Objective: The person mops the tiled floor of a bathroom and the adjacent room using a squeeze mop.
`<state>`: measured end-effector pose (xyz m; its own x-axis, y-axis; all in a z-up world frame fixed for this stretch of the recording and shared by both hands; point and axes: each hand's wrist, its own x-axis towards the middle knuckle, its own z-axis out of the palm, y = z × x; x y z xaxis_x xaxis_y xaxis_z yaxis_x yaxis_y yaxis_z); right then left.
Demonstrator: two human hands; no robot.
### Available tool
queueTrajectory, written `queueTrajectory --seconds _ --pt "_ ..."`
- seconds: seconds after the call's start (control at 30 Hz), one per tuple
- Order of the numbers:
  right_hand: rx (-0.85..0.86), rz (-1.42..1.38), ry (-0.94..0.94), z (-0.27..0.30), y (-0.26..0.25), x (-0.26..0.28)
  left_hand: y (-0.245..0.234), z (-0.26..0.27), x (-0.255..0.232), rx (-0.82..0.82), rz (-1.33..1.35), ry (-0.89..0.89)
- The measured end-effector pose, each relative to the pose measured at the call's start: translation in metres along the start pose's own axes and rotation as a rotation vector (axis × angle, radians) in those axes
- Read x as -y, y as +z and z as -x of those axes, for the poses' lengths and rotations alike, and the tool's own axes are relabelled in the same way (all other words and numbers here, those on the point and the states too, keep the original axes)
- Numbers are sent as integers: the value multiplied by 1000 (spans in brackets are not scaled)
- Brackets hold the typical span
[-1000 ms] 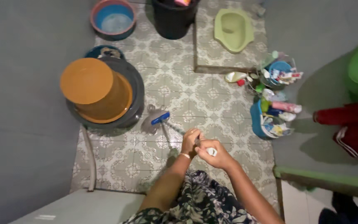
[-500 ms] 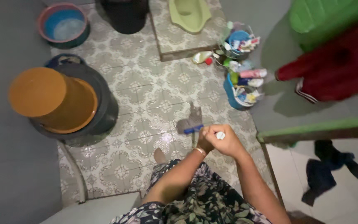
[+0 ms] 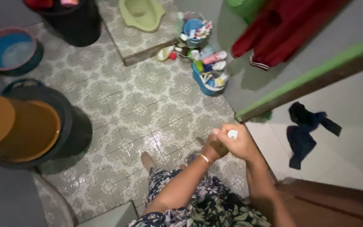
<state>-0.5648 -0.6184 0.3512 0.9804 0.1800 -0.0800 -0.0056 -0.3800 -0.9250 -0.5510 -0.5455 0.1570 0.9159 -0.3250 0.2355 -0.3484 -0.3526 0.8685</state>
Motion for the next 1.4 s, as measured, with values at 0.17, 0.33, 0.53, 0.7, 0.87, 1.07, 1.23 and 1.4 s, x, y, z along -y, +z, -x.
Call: queueTrajectory --seconds 0.17,0.33,0.53,0.7,0.87,1.07,1.23,1.4 --pt "-53 5 -104 40 -9 -26 -24 -4 -17 26 73 291" --pt "-47 -4 -94 46 50 -96 -32 12 40 220 -100 209" --pt "-300 48 -323 15 95 -142 -24 3 97 136 -158 115" --pt "-369 82 -191 -6 120 -127 -31 -7 126 197 -249 -87" --pt "-436 2 -115 20 133 -101 -46 10 112 413 -309 -98" --pt "-629 75 -140 63 111 -86 -31 27 51 456 -230 -6" --pt "-731 98 60 88 115 -79 -30 45 29 513 -153 107" --pt "-812 79 -247 93 152 -76 -33 61 59 609 -64 141"
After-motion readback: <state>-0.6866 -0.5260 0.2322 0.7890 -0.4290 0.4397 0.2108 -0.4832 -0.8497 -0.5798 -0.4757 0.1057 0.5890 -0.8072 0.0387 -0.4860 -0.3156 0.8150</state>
